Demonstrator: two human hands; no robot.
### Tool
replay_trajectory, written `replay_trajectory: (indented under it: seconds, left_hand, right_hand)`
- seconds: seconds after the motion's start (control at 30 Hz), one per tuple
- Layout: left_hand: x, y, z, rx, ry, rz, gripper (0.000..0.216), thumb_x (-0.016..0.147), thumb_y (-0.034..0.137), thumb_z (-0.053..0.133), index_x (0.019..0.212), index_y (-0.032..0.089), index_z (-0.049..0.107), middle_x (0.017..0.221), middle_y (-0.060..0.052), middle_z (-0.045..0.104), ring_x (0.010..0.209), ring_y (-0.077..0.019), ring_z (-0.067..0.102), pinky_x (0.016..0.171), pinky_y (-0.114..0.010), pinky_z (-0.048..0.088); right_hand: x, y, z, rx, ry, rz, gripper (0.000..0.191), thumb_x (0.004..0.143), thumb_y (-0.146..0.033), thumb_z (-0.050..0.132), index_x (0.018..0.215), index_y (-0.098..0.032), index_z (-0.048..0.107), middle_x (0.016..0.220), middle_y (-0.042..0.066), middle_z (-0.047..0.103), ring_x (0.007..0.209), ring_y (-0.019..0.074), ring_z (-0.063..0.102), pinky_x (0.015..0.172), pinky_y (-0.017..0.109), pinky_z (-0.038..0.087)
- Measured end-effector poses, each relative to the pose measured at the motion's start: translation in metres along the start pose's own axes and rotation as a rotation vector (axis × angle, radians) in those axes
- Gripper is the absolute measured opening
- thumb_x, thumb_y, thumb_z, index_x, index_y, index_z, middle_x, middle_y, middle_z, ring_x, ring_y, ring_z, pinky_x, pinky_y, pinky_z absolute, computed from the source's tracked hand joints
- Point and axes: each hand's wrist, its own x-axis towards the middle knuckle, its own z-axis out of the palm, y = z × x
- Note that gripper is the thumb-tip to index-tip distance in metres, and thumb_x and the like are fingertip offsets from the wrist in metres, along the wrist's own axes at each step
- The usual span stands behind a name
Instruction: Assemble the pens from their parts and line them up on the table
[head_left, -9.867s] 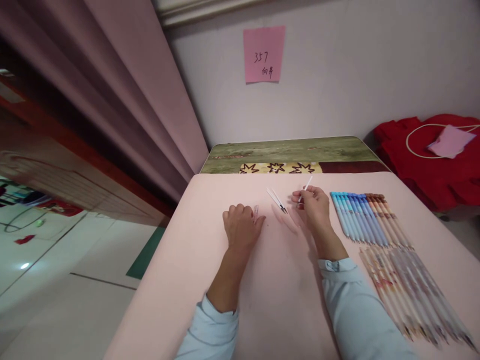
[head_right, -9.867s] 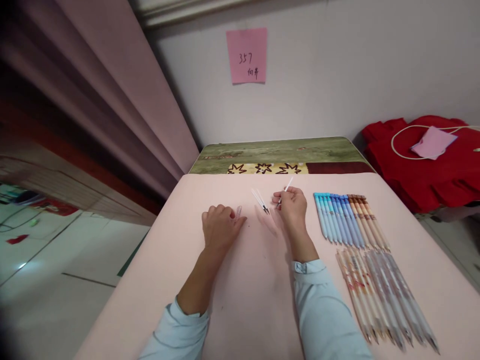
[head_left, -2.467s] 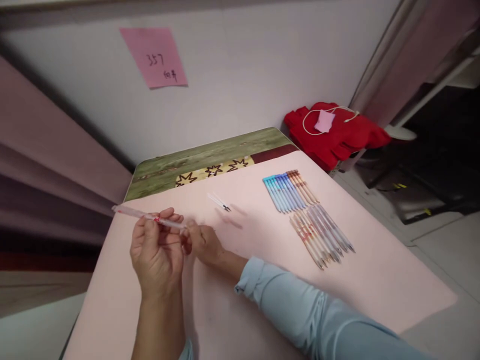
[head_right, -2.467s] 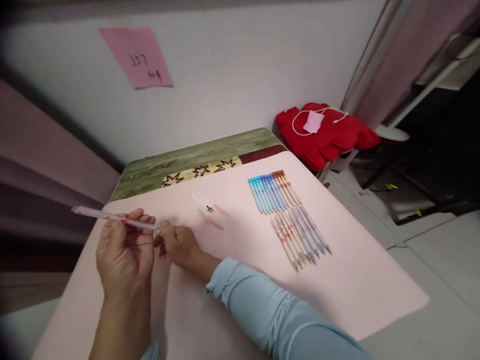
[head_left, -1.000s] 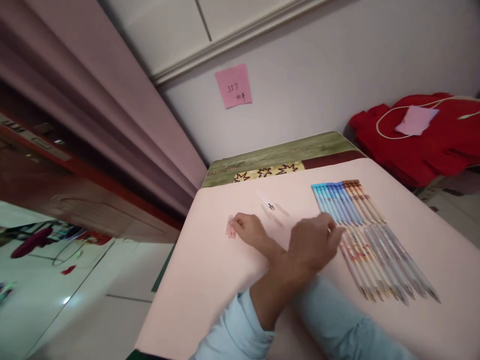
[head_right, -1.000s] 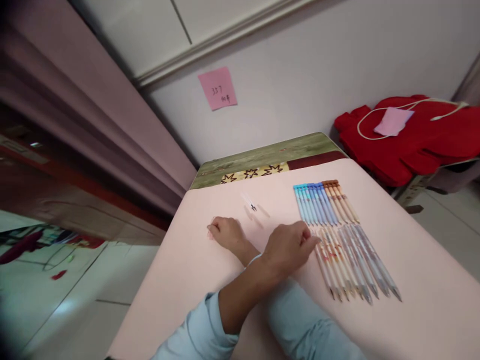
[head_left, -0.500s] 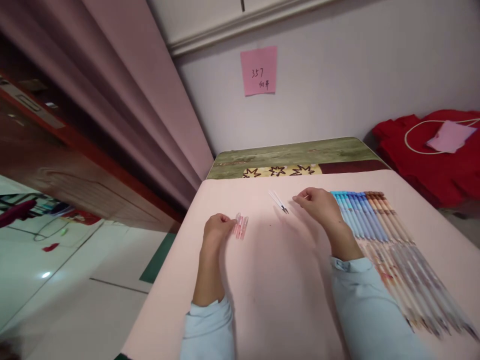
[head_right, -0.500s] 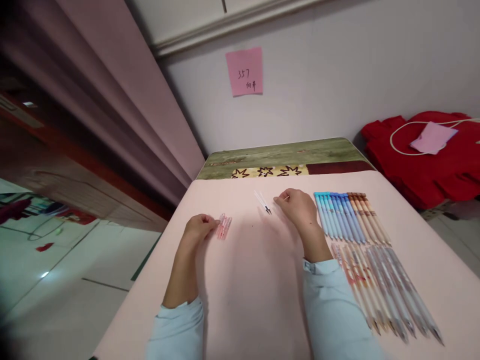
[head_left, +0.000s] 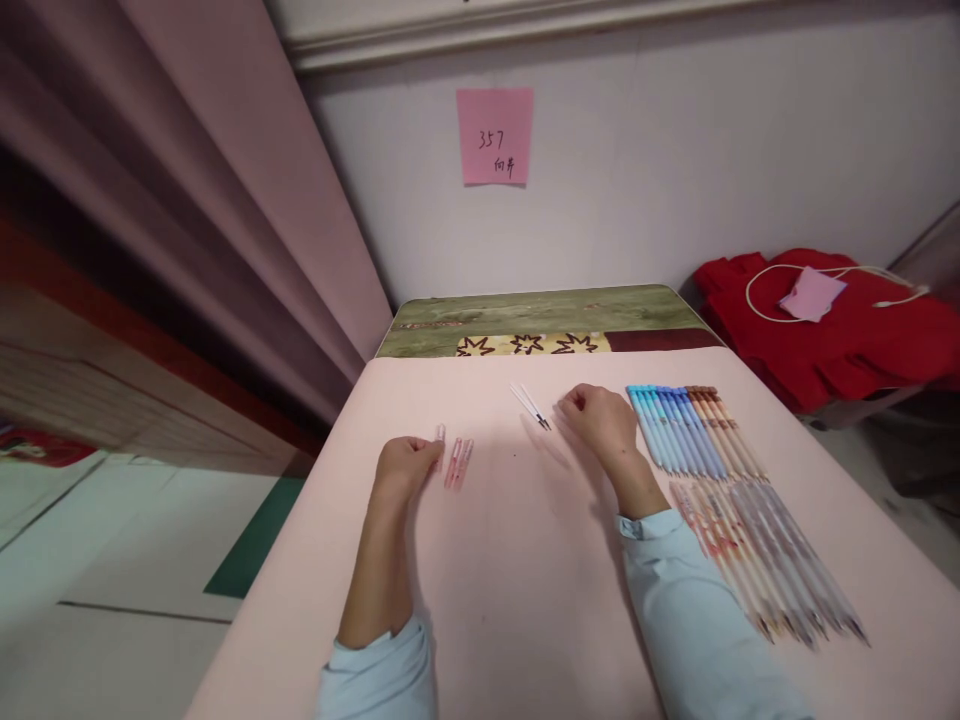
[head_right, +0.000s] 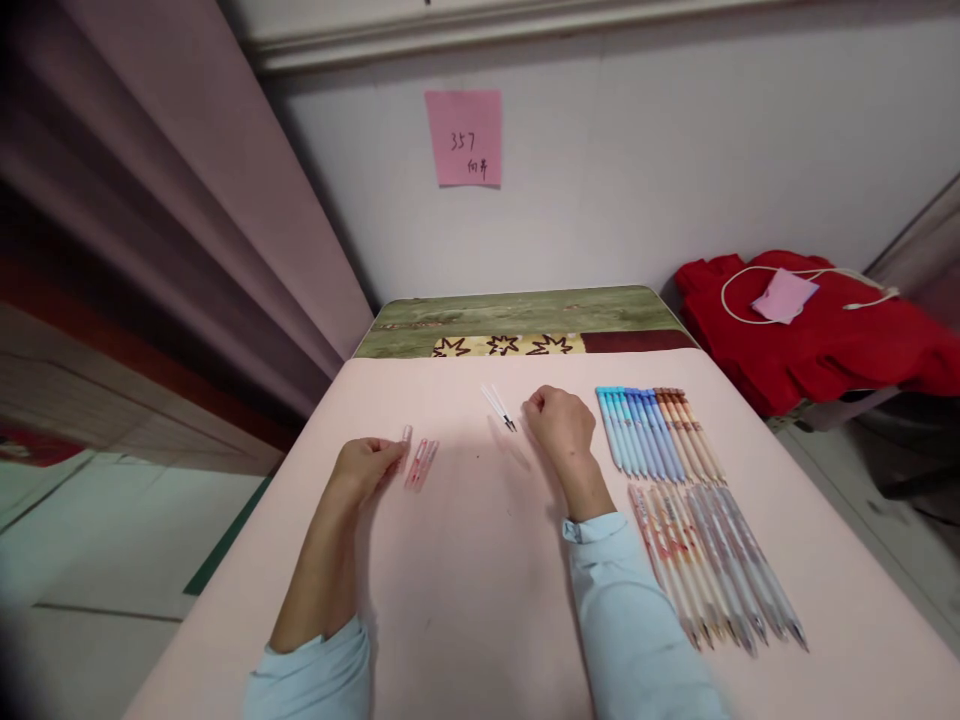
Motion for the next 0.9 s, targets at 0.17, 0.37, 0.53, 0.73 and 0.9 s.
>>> replay_trajectory:
  seconds: [0.17, 0.37, 0.53, 0.73, 0.9]
  left_hand:
    - [-0.008, 0.017, -0.001, -0.669, -0.005, -0.037, 0.033, 0.064, 0.034, 0.076, 0.061, 0.016, 0.049, 0.045, 0.007, 0.041, 0.034, -0.0035, 0.029, 0.034, -0.019, 0.015]
    - [-0.014, 0.027, 0.018, -1.162, -0.152, -0.067, 0.03, 0.067, 0.028, 0.076, 0.069, 0.016, 0.048, 0.051, 0.01, 0.04, 0.034, -0.0011, 0.028, 0.031, -0.016, 0.016]
    - [-0.019, 0.026, 0.032, -1.246, -0.307, -0.054, 0.029, 0.072, 0.028, 0.074, 0.071, 0.016, 0.048, 0.054, 0.009, 0.043, 0.037, -0.0014, 0.032, 0.034, -0.015, 0.021]
    - [-0.021, 0.023, 0.031, -1.167, -0.316, 0.014, 0.026, 0.073, 0.031, 0.075, 0.081, 0.015, 0.055, 0.064, 0.003, 0.058, 0.042, -0.0019, 0.039, 0.036, -0.014, 0.021]
    - [-0.02, 0.018, 0.029, -1.131, -0.312, 0.06, 0.025, 0.075, 0.031, 0.073, 0.078, 0.014, 0.055, 0.069, -0.001, 0.066, 0.037, 0.0001, 0.033, 0.034, -0.014, 0.019]
  right_hand:
    - [-0.008, -0.016, 0.026, -0.071, 0.046, -0.099, 0.027, 0.088, -0.035, 0.051, 0.088, -0.026, 0.076, 0.094, 0.006, 0.069, 0.083, 0.0192, 0.06, 0.065, 0.029, 0.033]
    - [-0.013, -0.022, 0.042, -0.196, 0.093, -0.172, 0.023, 0.088, -0.03, 0.055, 0.084, -0.021, 0.076, 0.088, 0.008, 0.067, 0.086, 0.0213, 0.057, 0.076, 0.033, 0.033]
    - [-0.013, -0.021, 0.044, -0.203, 0.069, -0.127, 0.023, 0.087, -0.031, 0.054, 0.081, -0.02, 0.074, 0.088, 0.009, 0.067, 0.084, 0.0222, 0.058, 0.076, 0.034, 0.032]
    - [-0.015, -0.019, 0.045, -0.211, 0.033, -0.142, 0.029, 0.088, -0.039, 0.053, 0.084, -0.018, 0.073, 0.089, 0.011, 0.067, 0.084, 0.0248, 0.06, 0.074, 0.035, 0.033]
    - [-0.017, -0.019, 0.043, -0.186, 0.034, -0.15, 0.027, 0.087, -0.039, 0.054, 0.082, -0.019, 0.072, 0.088, 0.01, 0.067, 0.083, 0.0241, 0.06, 0.074, 0.034, 0.033]
